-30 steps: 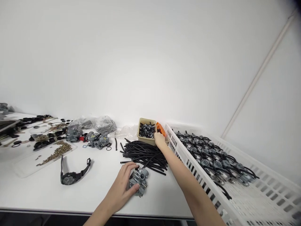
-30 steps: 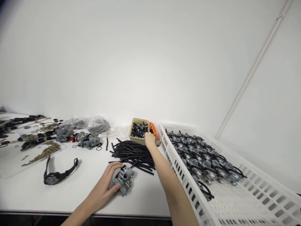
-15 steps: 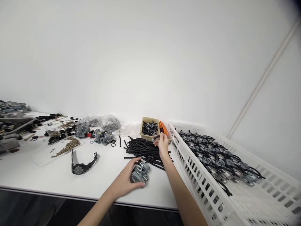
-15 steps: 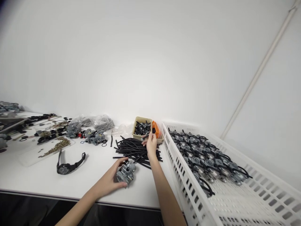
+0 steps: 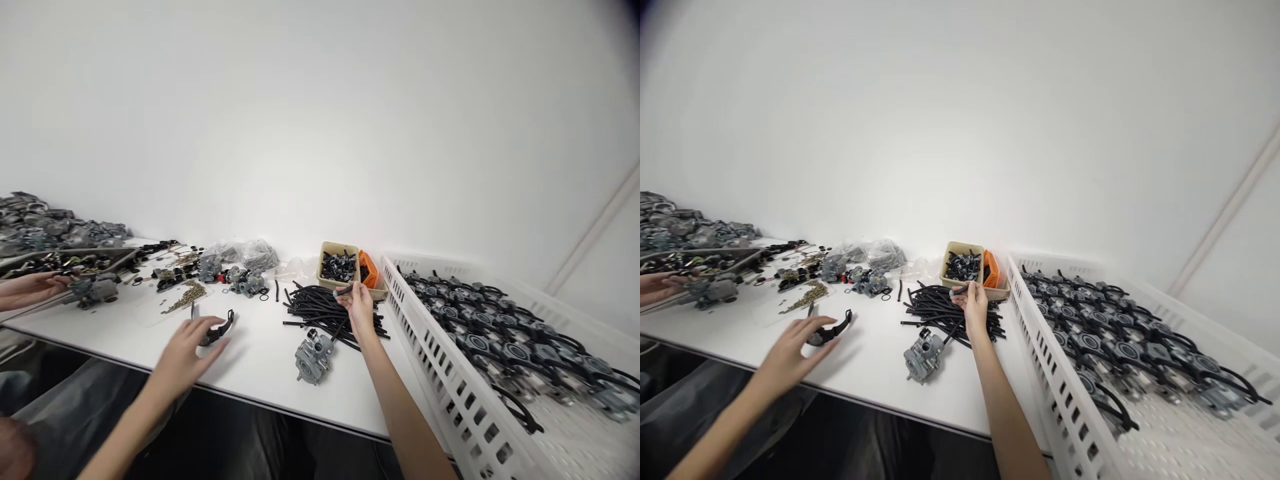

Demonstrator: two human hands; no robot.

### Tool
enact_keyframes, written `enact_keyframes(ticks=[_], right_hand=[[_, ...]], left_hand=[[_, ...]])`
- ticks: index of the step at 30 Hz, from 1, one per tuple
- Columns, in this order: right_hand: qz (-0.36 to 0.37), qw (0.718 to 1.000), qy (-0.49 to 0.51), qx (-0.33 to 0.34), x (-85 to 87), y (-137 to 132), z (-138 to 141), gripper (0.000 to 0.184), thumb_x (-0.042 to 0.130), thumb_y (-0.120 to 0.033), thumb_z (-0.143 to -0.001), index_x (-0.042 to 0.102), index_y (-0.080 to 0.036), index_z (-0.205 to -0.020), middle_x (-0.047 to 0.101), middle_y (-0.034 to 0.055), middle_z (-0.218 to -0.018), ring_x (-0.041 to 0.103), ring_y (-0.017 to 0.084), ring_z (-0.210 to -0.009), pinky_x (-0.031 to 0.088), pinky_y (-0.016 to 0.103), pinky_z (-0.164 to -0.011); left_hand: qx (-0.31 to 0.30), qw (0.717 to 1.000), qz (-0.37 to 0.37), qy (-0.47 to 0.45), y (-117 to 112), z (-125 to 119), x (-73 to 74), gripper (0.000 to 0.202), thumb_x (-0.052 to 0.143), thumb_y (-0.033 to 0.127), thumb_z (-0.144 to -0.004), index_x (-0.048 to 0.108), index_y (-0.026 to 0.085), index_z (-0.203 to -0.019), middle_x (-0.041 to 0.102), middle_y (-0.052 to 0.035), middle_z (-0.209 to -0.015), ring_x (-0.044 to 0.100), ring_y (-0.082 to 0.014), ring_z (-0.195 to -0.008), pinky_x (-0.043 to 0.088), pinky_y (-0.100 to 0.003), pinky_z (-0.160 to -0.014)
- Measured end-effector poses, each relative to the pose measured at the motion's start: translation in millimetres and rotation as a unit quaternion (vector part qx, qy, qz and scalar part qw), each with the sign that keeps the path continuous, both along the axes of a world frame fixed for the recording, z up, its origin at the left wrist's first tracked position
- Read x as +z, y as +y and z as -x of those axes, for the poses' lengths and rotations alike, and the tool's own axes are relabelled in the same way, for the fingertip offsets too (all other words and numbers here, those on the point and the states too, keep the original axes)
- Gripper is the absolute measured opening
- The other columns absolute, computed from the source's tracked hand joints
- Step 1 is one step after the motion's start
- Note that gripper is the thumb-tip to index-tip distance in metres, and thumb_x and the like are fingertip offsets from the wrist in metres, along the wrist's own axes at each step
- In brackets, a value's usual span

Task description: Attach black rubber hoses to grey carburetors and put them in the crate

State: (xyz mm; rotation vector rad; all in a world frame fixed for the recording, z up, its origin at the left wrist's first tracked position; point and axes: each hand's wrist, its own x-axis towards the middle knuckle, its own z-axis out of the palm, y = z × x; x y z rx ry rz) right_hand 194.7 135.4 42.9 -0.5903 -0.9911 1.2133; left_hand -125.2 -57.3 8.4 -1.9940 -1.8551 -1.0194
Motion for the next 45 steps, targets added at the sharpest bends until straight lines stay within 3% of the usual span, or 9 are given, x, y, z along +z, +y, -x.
enact_keyframes(ticks=[4, 9, 12, 14, 18, 24, 29, 38, 45], right_hand=[[0.014, 1.000, 0.003, 0.017, 0.7, -2.0, 3.7, 0.042, 0.065, -0.056, -0.073, 0.053, -0.020, -0.089, 0.072, 0.0026, -0.071, 0.067, 0.016, -0.053, 0.057, 0.026, -0.051], [0.018, 1.000, 0.009, 0.011, -0.9, -2.0, 1.7, 0.040, 0.064, -0.055, -0.074, 0.053, -0.019, -0.088, 0.071, 0.0020, -0.070, 0.066, 0.013, -0.051, 0.057, 0.023, -0.052], [0.025, 1.000, 0.012, -0.004, -0.8, -1.4, -0.2, 0.041, 0.065, -0.056, -0.074, 0.053, -0.019, -0.086, 0.071, 0.0020, -0.068, 0.066, 0.013, -0.050, 0.056, 0.022, -0.051], [0.025, 1.000, 0.011, -0.008, -0.3, -1.7, -0.5, 0.041, 0.065, -0.056, -0.074, 0.053, -0.018, -0.086, 0.071, 0.0022, -0.068, 0.065, 0.013, -0.050, 0.056, 0.022, -0.051], [0.027, 1.000, 0.006, -0.002, 0.8, -3.7, 0.8, 0.042, 0.067, -0.056, -0.072, 0.054, -0.018, -0.085, 0.071, 0.0025, -0.068, 0.065, 0.013, -0.051, 0.056, 0.023, -0.050], [0.027, 1.000, -0.004, 0.001, 1.7, -4.0, 2.7, 0.041, 0.070, -0.052, -0.070, 0.056, -0.017, -0.085, 0.070, 0.0015, -0.068, 0.065, 0.012, -0.051, 0.056, 0.021, -0.050], [0.034, 0.999, -0.011, -0.002, 1.8, -2.2, 2.7, 0.040, 0.072, -0.050, -0.069, 0.057, -0.017, -0.085, 0.071, 0.0018, -0.068, 0.065, 0.012, -0.051, 0.056, 0.022, -0.051], [0.018, 1.000, -0.008, 0.008, 1.5, -3.0, 1.1, 0.033, 0.078, -0.036, -0.066, 0.058, -0.017, -0.084, 0.071, 0.0015, -0.072, 0.065, 0.011, -0.054, 0.056, 0.021, -0.056], [0.004, 1.000, -0.009, 0.011, -0.1, -5.4, 2.3, 0.042, 0.081, -0.026, -0.059, 0.060, -0.017, -0.094, 0.072, 0.0018, -0.078, 0.068, 0.014, -0.063, 0.058, 0.029, -0.067]], left_hand=[[0.104, 0.976, 0.166, 0.095, -2.4, 68.2, -3.3, 0.058, 0.058, 0.055, -0.072, 0.054, 0.032, -0.125, 0.049, -0.0109, -0.135, 0.042, -0.0418, -0.120, 0.038, -0.063, -0.086], [0.042, 0.975, 0.180, 0.123, 11.3, 94.9, -1.9, 0.028, 0.053, 0.041, -0.079, 0.067, 0.028, -0.098, 0.055, -0.0097, -0.127, 0.047, -0.0361, -0.114, 0.043, -0.052, -0.084], [-0.043, 0.990, 0.117, 0.068, 7.3, 78.8, 8.8, 0.021, 0.059, 0.043, -0.077, 0.066, 0.025, -0.084, 0.063, -0.0087, -0.108, 0.055, -0.0284, -0.100, 0.046, -0.041, -0.083], [-0.073, 0.996, 0.029, -0.037, -5.4, 54.5, 17.8, 0.019, 0.061, 0.041, -0.079, 0.063, 0.022, -0.086, 0.062, -0.0084, -0.102, 0.056, -0.0249, -0.098, 0.048, -0.035, -0.081], [-0.068, 0.961, -0.156, -0.217, -42.9, -9.1, 37.7, 0.011, 0.061, 0.028, -0.080, 0.053, 0.021, -0.081, 0.056, -0.0032, -0.095, 0.054, -0.0183, -0.088, 0.050, -0.027, -0.068], [-0.089, 0.932, -0.256, -0.241, -77.1, -65.2, 66.6, 0.014, 0.063, 0.010, -0.076, 0.058, 0.021, -0.084, 0.053, -0.0018, -0.091, 0.054, -0.0152, -0.086, 0.048, -0.024, -0.074], [-0.106, 0.935, -0.251, -0.226, -82.8, -68.5, 75.0, 0.017, 0.059, 0.006, -0.077, 0.058, 0.021, -0.084, 0.053, -0.0028, -0.091, 0.053, -0.0148, -0.085, 0.047, -0.023, -0.069], [-0.087, 0.953, -0.230, -0.176, -84.3, -63.8, 71.9, 0.014, 0.057, 0.009, -0.080, 0.055, 0.022, -0.087, 0.052, -0.0037, -0.093, 0.053, -0.0154, -0.086, 0.045, -0.025, -0.070], [-0.089, 0.994, -0.056, -0.012, -28.4, -8.7, 43.7, 0.011, 0.057, 0.028, -0.084, 0.059, 0.023, -0.094, 0.061, -0.0066, -0.103, 0.056, -0.0220, -0.098, 0.044, -0.033, -0.082]])
